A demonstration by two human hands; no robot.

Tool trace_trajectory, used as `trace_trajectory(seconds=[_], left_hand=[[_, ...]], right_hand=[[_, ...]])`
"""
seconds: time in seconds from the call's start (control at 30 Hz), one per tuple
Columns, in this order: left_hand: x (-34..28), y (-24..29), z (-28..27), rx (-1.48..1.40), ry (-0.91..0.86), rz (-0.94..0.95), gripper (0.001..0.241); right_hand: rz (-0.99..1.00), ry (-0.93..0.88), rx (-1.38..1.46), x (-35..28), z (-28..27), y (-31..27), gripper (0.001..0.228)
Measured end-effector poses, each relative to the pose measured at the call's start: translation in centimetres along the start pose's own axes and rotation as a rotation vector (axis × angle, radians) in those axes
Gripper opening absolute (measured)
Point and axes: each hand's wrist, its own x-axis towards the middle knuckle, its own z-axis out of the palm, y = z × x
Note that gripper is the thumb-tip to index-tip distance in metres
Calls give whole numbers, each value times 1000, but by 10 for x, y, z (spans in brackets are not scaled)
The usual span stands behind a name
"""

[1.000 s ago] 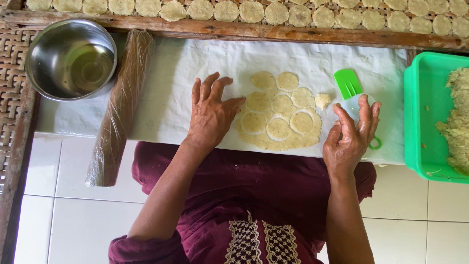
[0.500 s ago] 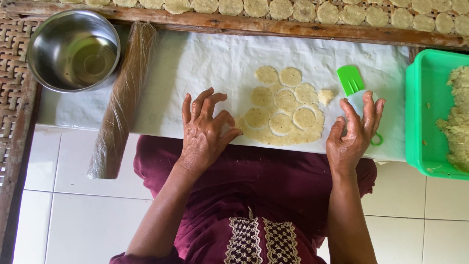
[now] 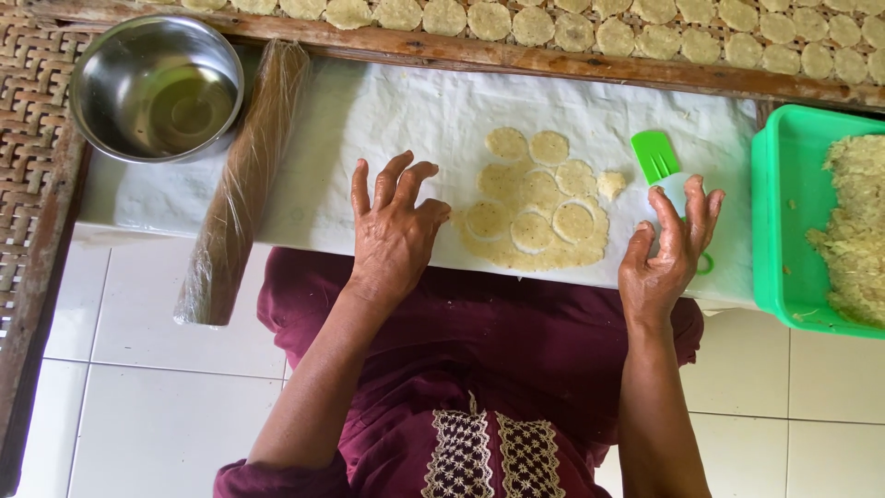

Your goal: Rolling out dough and cutting it into small circular shapes for snack preparation.

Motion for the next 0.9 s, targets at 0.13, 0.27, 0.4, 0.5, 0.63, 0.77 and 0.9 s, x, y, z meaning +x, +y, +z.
trace_trajectory(seconds=[0.13, 0.27, 0.4, 0.5, 0.63, 0.77, 0.9], left_hand=[[8, 0, 2, 0, -18, -16, 10], [13, -1, 1, 3, 12, 15, 19], [14, 0, -1, -28, 2, 26, 12], [16, 2, -1, -31, -26, 27, 9], [18, 3, -1, 38, -31, 60, 27], [22, 5, -4, 108, 8, 103, 31], [28, 8, -11, 127, 48, 123, 29]], right_hand=[[5, -2, 14, 1, 0, -2, 45], [7, -8, 32, 2, -1, -5, 45], [2, -8, 14, 1, 1, -3, 45], [-2, -4, -8, 1, 1, -2, 44], [11, -12, -6, 2, 1, -3, 45], [17, -18, 6, 3, 1, -6, 47], [19, -18, 15, 4, 0, -7, 48]])
